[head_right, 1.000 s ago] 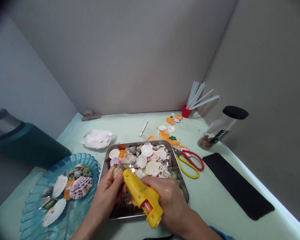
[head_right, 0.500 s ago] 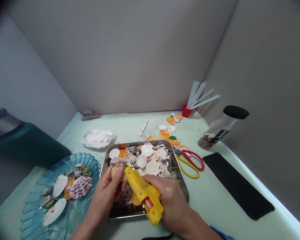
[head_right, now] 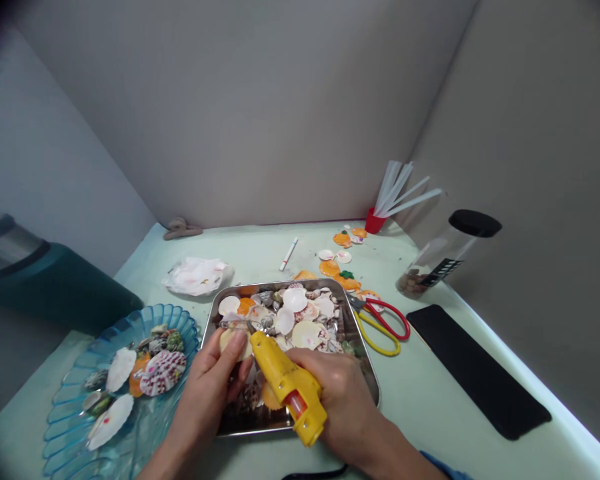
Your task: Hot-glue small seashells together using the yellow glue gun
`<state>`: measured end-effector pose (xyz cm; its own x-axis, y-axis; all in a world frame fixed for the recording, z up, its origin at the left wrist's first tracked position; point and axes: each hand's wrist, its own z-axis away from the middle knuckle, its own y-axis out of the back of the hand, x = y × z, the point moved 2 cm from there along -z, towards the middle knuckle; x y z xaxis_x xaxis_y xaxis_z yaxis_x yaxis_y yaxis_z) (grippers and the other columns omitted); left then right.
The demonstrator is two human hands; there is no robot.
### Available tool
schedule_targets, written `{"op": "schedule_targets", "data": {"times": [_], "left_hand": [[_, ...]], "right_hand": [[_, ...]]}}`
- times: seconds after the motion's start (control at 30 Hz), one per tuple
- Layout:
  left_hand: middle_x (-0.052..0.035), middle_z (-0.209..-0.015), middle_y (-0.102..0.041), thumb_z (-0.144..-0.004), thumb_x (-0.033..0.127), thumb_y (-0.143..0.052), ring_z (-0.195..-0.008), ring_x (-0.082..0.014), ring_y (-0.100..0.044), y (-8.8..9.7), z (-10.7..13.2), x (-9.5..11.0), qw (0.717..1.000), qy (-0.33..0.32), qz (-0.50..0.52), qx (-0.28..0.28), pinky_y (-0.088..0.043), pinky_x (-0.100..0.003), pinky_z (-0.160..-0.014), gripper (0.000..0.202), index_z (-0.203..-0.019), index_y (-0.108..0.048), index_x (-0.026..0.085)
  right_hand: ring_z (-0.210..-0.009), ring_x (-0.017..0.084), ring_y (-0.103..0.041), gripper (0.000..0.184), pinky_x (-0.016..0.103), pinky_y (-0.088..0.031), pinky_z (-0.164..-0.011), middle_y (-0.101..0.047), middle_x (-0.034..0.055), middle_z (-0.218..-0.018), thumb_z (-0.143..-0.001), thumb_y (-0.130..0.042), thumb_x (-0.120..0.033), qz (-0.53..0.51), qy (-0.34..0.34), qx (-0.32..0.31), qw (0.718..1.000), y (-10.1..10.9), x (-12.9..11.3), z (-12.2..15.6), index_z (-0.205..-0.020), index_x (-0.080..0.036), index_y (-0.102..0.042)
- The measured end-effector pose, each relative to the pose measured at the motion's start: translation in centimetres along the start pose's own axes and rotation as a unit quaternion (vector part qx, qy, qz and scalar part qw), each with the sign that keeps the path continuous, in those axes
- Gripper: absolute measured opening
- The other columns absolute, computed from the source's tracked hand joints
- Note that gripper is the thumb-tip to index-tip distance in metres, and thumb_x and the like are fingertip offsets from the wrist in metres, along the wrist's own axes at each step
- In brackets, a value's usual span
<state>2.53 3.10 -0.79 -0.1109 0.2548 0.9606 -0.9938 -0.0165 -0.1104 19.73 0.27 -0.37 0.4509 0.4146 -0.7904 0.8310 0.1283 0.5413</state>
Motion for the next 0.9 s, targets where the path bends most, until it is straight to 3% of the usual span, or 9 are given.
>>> {"op": "schedule_targets", "data": {"times": [0.9], "left_hand": [[0.009,-0.049,-0.038,-0.081,0.052,-0.052,-0.042,-0.006,-0.032,0.13,-0.01,0.0,0.999,-0.015,-0.047,0.001,-0.024,-0.016,-0.039,0.034,-0.072,-0.043,0.02]], "right_hand": [[-0.067,0.017,-0.065,0.014,0.023,-0.05,-0.065,-0.069,0.0031,-0.073,-0.079,-0.061,-0.027,-0.01,0.002,0.012,1.0,0.14,-0.44,-0.27,-0.09,-0.018,-0.064]]}}
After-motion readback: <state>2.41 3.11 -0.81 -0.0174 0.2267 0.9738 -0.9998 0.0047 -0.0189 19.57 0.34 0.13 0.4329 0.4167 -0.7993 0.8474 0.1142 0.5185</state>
